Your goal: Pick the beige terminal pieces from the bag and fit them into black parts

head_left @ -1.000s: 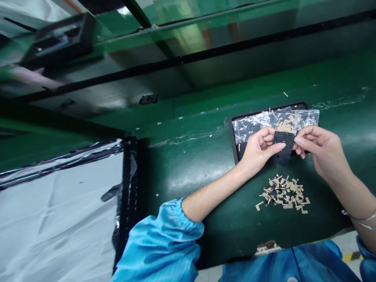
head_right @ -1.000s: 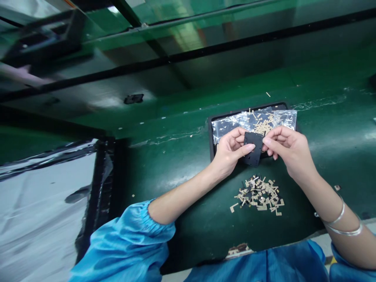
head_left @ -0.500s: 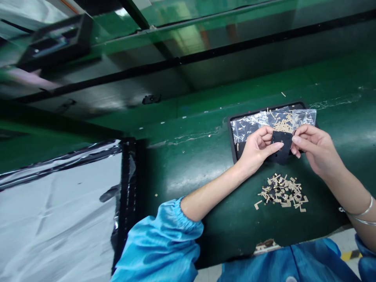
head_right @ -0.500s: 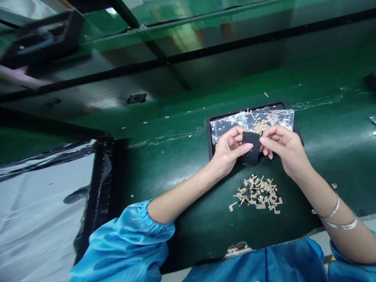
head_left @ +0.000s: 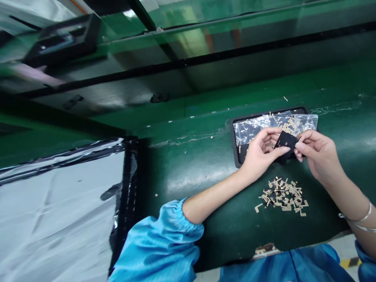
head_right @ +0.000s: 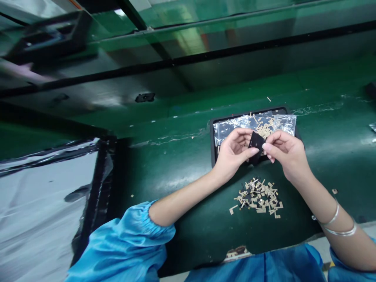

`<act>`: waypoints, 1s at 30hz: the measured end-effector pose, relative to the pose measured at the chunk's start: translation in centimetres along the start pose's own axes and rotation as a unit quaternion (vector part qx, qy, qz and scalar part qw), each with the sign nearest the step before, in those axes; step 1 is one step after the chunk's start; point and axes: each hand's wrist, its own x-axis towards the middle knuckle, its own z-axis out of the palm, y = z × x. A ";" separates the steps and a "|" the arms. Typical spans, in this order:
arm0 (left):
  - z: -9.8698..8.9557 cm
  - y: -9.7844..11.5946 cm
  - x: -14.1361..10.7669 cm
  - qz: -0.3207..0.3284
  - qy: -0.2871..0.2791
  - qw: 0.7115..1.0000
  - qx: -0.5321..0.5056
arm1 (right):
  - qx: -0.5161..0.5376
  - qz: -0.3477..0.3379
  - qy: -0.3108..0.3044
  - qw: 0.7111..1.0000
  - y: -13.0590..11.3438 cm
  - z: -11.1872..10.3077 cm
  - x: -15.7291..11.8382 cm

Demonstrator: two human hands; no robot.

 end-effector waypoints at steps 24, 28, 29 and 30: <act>-0.2 -0.9 -0.1 0.199 -0.020 0.962 0.185 | -0.001 0.014 -0.042 0.999 -0.2 0.2 -0.4; -0.2 -0.9 -0.1 0.209 -0.022 0.955 0.209 | 0.013 0.055 -0.065 0.996 -0.6 0.0 -0.1; -0.2 -1.0 -0.1 0.215 -0.023 0.952 0.218 | 0.014 0.065 -0.071 0.995 -0.6 -0.1 -0.1; -0.2 -1.1 -0.2 0.222 -0.025 0.948 0.227 | 0.016 0.074 -0.075 0.994 -0.7 -0.2 0.0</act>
